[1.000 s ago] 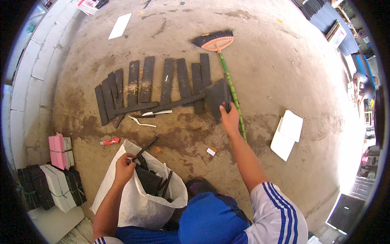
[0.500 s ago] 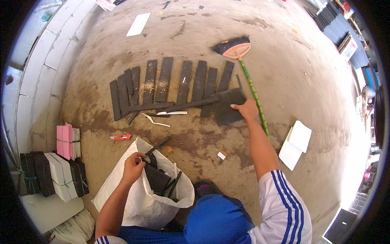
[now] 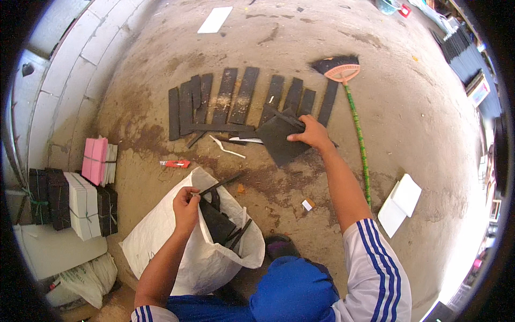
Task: The person sits on the floor and places rectangular foam pieces into a white bag, then picks up a utility knife and a white sheet, places them on a shelf, and sweeps the floor with a broom to gather debris.
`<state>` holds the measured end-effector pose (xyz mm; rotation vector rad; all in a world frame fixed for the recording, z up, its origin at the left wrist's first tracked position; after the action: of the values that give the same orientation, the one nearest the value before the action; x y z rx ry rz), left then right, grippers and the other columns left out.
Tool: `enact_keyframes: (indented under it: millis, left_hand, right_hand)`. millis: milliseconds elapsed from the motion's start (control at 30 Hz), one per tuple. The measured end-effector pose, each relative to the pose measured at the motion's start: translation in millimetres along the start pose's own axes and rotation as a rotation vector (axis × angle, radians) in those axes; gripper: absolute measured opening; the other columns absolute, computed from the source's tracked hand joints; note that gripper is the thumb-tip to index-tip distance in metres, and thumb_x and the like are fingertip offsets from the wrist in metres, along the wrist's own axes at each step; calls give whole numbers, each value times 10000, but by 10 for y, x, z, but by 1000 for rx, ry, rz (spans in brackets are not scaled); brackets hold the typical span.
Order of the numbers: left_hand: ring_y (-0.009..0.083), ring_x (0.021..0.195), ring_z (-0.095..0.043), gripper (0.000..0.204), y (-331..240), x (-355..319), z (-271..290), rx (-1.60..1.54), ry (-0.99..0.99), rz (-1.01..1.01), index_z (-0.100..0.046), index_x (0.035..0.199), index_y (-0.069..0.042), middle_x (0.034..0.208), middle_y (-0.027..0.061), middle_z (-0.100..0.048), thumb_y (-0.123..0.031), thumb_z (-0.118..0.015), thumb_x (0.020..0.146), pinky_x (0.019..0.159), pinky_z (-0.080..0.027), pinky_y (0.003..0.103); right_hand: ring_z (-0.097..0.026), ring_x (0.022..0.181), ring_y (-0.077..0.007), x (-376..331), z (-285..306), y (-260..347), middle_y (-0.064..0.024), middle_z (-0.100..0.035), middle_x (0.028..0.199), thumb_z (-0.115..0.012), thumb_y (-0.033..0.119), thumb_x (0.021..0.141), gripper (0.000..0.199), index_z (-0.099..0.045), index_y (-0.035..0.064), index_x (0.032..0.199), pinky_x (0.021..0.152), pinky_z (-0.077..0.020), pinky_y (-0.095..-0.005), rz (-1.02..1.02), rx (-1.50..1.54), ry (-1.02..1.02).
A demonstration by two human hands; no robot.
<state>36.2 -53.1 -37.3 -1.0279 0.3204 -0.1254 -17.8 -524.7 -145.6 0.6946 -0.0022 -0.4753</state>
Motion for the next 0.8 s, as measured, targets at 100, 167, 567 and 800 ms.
enact_keyframes:
  millis: [100, 167, 567, 800]
  left_hand:
    - [68, 622, -421, 213, -23, -66, 81, -42, 57, 39, -646, 1032, -15, 705, -45, -472, -21, -673, 821, 576, -341, 250]
    - [73, 615, -435, 359, -65, -71, 167, 17, 115, 18, -590, 1142, -28, 709, -29, -490, -5, -691, 798, 582, -358, 248]
    - [99, 773, -542, 438, -61, -202, 439, -315, -183, 44, -495, 1182, -42, 874, 31, -543, 78, -632, 784, 631, -439, 238]
    - [107, 881, -507, 344, -446, -242, 317, -236, -131, -210, -519, 1115, -52, 972, 30, -526, 15, -647, 803, 701, -453, 235]
  right_hand:
    - [-673, 1093, -378, 66, -181, 201, -177, -707, 1137, -920, 492, 577, 935, -533, 86, 1326, 912, -534, -490, 25, -272, 117]
    - [-629, 1176, -354, 96, -224, 273, -150, -656, 1268, -931, 488, 579, 921, -575, 42, 1302, 925, -518, -485, -93, -338, 298]
    - [-690, 1013, -319, -908, -646, 1199, -179, -733, 1086, -829, 450, 764, 662, -673, -11, 1213, 913, -524, -414, 226, 452, 573]
    - [-690, 1030, -309, -2054, -2892, 2906, -191, -721, 1096, -748, 283, 821, 423, -692, 48, 1168, 918, -519, -426, 705, 515, 807]
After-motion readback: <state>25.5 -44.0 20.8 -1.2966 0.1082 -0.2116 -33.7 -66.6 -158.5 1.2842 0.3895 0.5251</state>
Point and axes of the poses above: each hand's wrist, its own x-axis towards the middle knuckle, its own z-axis out of the back of the hand, y = z × x, the point moved 5 cm from there along x, towards the middle knuckle
